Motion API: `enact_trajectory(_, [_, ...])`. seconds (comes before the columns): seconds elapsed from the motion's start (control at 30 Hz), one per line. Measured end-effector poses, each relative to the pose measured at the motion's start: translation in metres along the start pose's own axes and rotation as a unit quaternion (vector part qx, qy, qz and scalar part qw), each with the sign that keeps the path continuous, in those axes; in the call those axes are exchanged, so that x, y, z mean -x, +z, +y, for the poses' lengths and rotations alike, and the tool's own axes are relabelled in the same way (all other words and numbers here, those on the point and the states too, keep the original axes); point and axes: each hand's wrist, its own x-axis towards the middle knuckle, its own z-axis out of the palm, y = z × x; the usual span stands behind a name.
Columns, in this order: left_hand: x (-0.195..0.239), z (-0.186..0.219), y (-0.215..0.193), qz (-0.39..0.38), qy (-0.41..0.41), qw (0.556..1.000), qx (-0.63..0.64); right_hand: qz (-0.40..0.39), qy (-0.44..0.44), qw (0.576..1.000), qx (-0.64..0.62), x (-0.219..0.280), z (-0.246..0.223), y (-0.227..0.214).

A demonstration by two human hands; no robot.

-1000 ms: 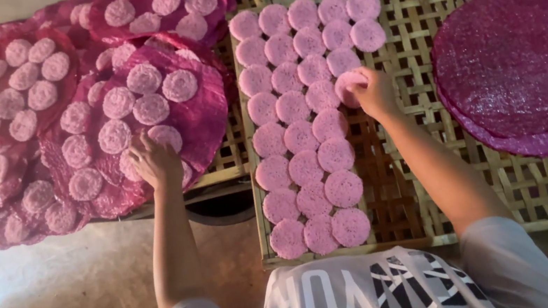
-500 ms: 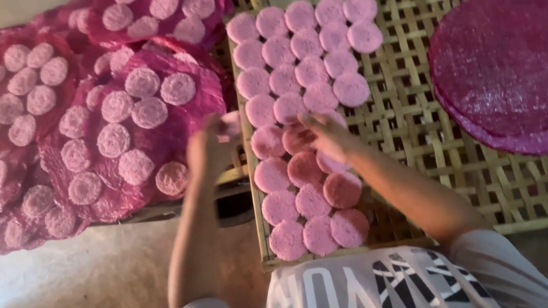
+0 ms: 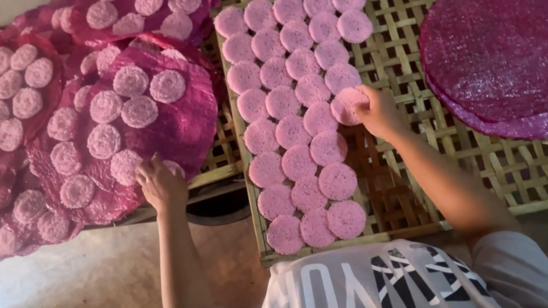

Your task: The person places pink circular discs from a pink mesh bag onto a woven bamboo tray, arranging them in neat rows. The person also handles a larger purple glittery disc, placing it on the tray.

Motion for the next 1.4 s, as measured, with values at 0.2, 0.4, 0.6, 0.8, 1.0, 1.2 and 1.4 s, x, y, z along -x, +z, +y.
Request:
enact_trajectory(0.2, [-0.014,-0.021,-0.019,-0.084,-0.045,0.995,-0.022,0.127,-0.138,0.968,0.167,0.019,-0.044,-0.008])
enact_trajectory(0.4, [0.013,0.050,-0.104,-0.192,0.055,0.967,0.156,-0.042,-0.114,0.975,-0.184,0.063,-0.101,0.019])
enact_trajectory(0.6, [0.061,0.135,-0.106,-0.174,0.216,0.923,0.265,-0.244,0.254,0.674,-0.650,0.094,-0.108,0.067])
enact_trajectory(0.8, [-0.019,0.017,-0.049,-0.031,-0.068,0.976,0.207,-0.031,0.145,0.877,-0.457,0.082,-0.023,0.001])
enact_trajectory(1.0, [-0.066,-0.093,0.016,-0.080,-0.197,0.977,-0.003,0.016,0.003,0.999,-0.051,0.091,-0.013,-0.005])
enact_trajectory(1.2, [-0.072,-0.105,0.009,-0.058,-0.203,0.975,0.071,0.137,-0.175,0.975,0.022,0.093,-0.049,-0.008])
enact_trajectory(1.4, [-0.044,-0.032,-0.069,-0.021,-0.076,0.994,0.080,0.197,-0.228,0.952,0.061,0.109,-0.084,-0.008])
